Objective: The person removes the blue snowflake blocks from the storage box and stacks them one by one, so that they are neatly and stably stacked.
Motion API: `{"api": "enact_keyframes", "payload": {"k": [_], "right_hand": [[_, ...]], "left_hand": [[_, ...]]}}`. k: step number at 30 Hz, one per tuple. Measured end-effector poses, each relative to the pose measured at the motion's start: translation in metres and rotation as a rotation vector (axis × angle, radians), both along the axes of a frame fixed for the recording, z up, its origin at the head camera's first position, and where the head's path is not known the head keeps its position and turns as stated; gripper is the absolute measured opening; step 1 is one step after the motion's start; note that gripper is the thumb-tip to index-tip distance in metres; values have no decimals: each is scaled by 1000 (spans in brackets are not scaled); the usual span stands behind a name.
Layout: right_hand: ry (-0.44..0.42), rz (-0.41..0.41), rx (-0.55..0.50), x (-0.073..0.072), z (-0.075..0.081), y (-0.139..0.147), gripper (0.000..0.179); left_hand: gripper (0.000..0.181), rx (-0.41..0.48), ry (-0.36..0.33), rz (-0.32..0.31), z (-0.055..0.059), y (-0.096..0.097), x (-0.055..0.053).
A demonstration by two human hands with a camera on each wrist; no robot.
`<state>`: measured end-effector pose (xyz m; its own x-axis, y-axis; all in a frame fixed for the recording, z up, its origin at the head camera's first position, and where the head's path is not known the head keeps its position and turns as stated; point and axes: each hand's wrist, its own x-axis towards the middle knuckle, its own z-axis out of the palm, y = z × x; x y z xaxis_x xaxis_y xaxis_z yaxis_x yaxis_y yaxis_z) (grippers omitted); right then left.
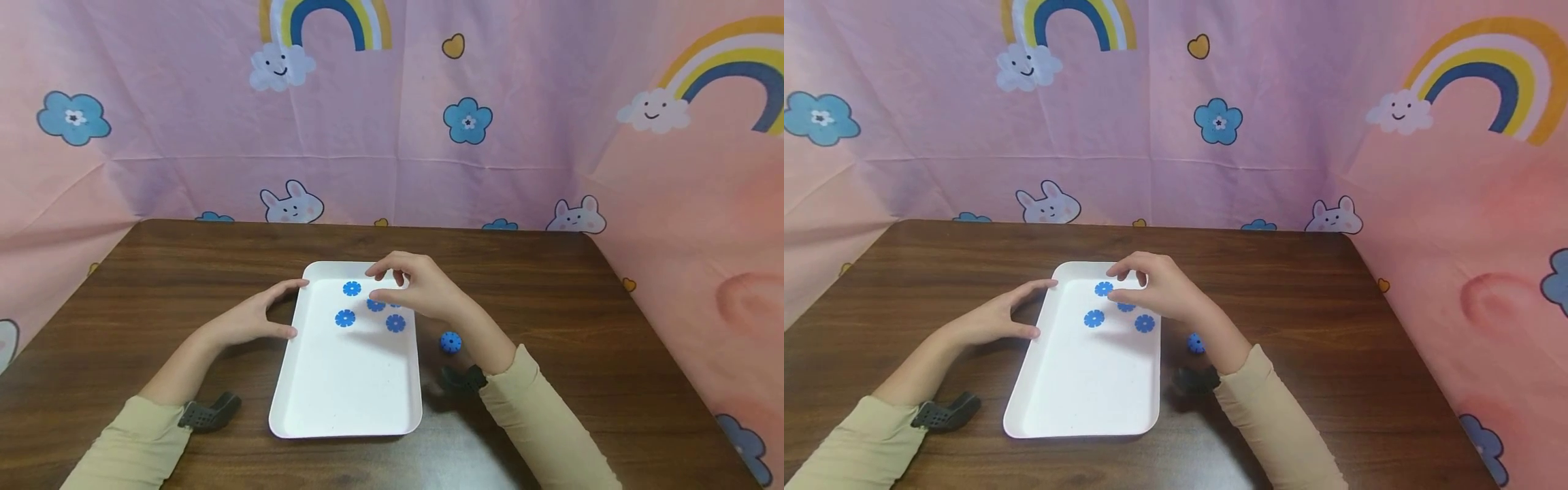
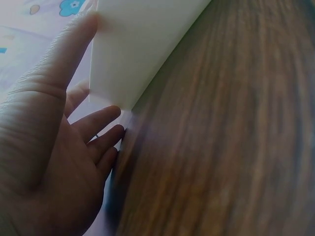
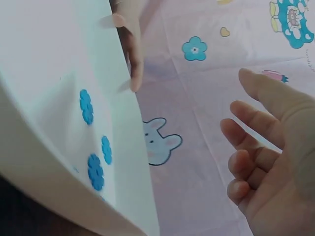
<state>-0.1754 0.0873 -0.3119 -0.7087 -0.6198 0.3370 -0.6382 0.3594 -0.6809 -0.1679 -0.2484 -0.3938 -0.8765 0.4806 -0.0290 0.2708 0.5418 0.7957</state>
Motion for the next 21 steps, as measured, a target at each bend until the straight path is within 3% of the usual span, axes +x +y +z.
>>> {"api": "enact_keyframes", "payload": {"k": [13, 21], "right_hand": [[-189, 68, 82, -24, -22, -37, 32], [-273, 78, 141, -32, -36, -48, 38]], "left_hand": [[87, -11, -8, 10, 1, 0, -1], [87, 2, -6, -4, 0, -1, -2]]}}
